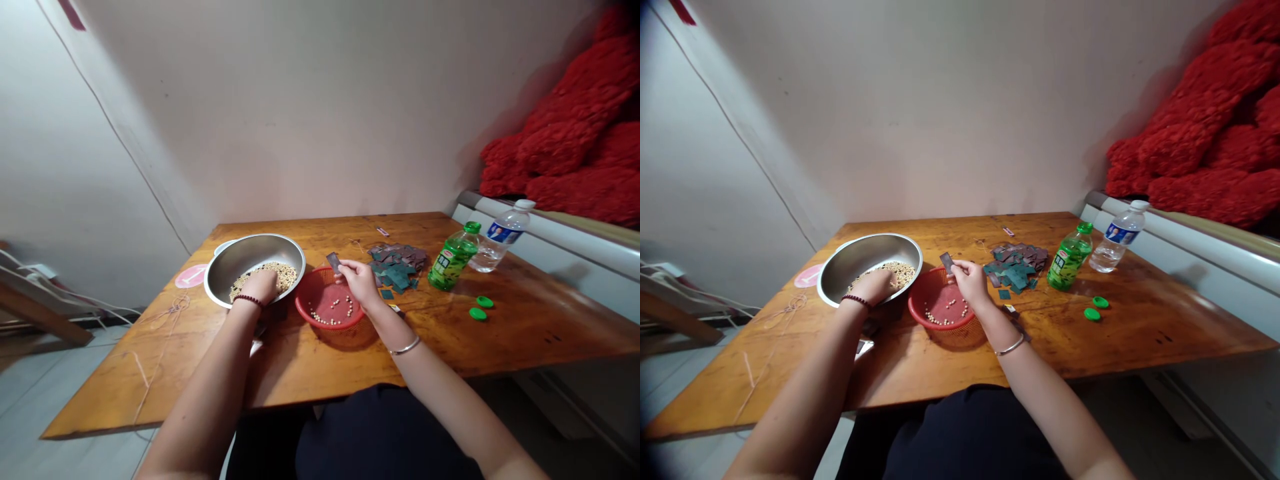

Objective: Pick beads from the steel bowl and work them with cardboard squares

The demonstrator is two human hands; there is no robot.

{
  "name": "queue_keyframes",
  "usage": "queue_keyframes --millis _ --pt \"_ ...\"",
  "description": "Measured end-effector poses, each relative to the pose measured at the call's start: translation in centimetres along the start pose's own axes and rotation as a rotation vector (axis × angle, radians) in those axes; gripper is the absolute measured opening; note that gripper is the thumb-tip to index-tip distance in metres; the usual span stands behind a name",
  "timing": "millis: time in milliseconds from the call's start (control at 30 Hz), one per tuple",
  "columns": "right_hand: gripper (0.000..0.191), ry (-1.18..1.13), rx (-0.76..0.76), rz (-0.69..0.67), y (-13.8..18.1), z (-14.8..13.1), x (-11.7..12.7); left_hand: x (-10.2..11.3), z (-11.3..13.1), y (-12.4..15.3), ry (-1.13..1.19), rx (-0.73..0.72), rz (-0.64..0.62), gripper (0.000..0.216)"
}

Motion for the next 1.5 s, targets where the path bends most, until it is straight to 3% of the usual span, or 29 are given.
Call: queue_keyframes --millis 400,833,1100,1233,1500 --pt "0.029 -0.019 -0.010 -0.002 0.1 -0.2 0.0 1.3 0.1 0.4 0.094 0.040 0.158 0.032" --pt "0.026 -0.021 -0.009 -0.008 0.0 0.1 -0.1 1.9 0.0 1.0 0.077 0.159 0.230 0.038" --pt "0.029 -0.037 -0.029 0.010 -0.1 0.3 -0.2 1.9 -0.1 1.1 0.072 0.139 0.261 0.034" --pt "0.028 -0.041 -0.025 0.007 -0.2 0.1 -0.3 2.0 -0.3 1.1 0.097 0.183 0.348 0.037" --pt "0.029 -0.055 -0.022 0.002 -0.2 0.5 -0.3 2.1 0.0 1.3 0.158 0.221 0.313 0.042"
Point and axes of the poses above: each hand's wrist, its own y-axis away from the middle knuckle, its own x-axis out of the back of the hand, z = x × y, the point moved 3 cm from there along -y, towards the middle knuckle, and after that the axes turned 10 degrees about x, right-handed, at the moved point
